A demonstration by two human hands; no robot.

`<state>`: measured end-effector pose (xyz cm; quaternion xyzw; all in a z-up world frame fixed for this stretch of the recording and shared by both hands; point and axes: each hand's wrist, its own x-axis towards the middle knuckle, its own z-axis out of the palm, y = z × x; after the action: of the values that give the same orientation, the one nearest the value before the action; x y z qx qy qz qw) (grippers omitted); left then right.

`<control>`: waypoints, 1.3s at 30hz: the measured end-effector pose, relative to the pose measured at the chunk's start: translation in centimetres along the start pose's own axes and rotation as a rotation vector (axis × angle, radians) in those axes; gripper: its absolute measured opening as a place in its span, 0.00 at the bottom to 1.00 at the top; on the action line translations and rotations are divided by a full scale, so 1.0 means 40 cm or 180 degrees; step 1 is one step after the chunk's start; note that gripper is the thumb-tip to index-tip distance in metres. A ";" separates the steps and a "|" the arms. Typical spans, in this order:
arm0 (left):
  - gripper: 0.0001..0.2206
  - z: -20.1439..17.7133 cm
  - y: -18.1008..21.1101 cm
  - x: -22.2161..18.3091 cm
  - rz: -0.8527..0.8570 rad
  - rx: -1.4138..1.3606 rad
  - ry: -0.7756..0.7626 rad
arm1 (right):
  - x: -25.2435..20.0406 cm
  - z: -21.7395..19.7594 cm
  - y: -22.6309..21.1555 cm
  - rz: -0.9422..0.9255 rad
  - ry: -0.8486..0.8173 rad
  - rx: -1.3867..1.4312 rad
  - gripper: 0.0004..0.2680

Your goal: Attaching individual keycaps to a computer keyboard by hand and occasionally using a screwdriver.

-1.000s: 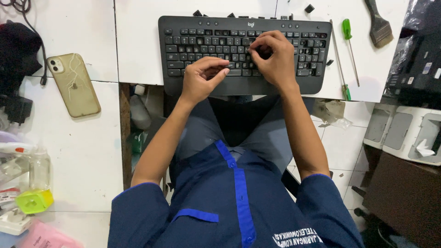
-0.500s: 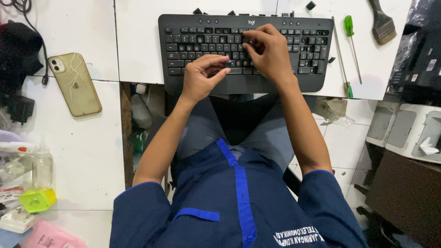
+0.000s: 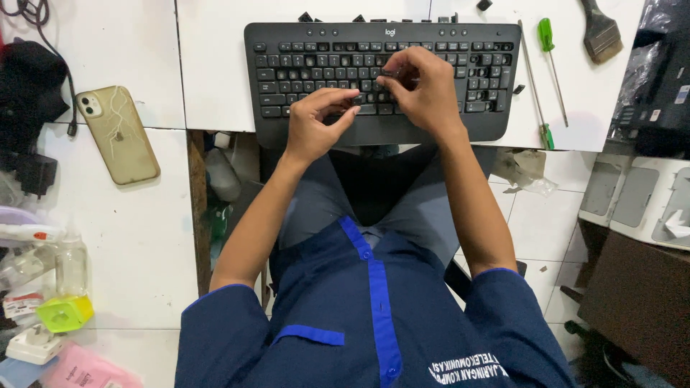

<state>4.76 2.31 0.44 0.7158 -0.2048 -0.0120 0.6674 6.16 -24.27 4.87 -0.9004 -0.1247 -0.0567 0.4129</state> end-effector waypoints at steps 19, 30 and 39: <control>0.19 -0.004 -0.025 0.001 0.0102 -0.0246 -0.0318 | -0.173 0.118 -0.051 0.1469 0.0417 0.2614 0.10; 0.17 -0.009 -0.019 0.001 -0.0023 -0.0499 -0.0293 | -0.172 0.128 -0.063 0.1446 0.0502 0.2832 0.10; 0.16 -0.003 -0.003 0.006 0.0282 -0.0005 -0.0236 | -0.188 0.125 -0.026 0.1167 0.0529 0.2186 0.10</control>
<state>5.05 2.36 0.41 0.7046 -0.2609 -0.0092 0.6598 -1.36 -21.16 0.80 -0.7097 0.0602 -0.0097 0.7019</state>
